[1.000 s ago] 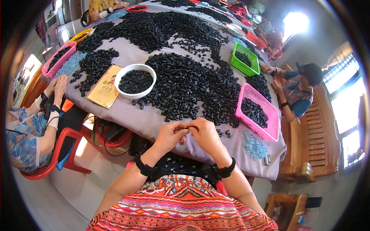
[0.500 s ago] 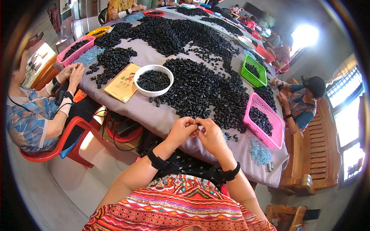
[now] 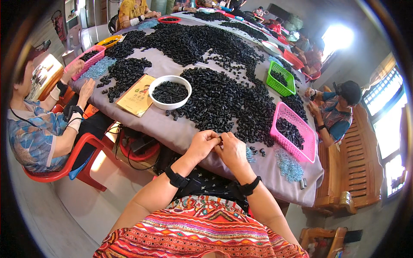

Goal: Assemble small shoe components by inserting blue plastic parts into black rubber housings.

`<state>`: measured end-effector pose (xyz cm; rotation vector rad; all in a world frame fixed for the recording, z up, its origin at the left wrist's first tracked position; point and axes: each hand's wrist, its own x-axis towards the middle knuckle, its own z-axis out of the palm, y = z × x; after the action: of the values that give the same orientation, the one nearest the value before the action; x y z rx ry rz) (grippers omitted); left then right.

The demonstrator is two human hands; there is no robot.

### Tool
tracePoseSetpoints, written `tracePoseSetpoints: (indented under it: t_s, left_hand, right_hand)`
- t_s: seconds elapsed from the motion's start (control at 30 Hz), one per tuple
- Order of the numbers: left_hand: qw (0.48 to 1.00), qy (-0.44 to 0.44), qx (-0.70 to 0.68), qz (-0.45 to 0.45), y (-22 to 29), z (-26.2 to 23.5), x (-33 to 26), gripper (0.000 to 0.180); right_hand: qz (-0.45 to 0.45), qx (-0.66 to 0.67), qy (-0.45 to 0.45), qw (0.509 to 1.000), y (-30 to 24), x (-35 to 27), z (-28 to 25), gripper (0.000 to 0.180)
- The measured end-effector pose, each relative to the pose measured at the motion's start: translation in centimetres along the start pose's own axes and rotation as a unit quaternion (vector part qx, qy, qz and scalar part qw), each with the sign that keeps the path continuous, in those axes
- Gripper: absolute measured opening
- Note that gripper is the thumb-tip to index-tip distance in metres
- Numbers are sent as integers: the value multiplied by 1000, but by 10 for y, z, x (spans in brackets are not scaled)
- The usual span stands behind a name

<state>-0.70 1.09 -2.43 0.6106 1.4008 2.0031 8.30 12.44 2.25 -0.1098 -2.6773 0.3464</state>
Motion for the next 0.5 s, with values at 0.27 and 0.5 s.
tracePoseSetpoints:
  t_s: [0.27, 0.5]
  left_hand:
    - [978, -99, 156, -91, 10, 4, 2, 30]
    - [969, -121, 206, -69, 7, 3, 3, 33]
  right_hand:
    - [-13, -14, -8, 1000, 17, -8, -6, 28]
    - [13, -2, -4, 1000, 17, -16, -3, 29]
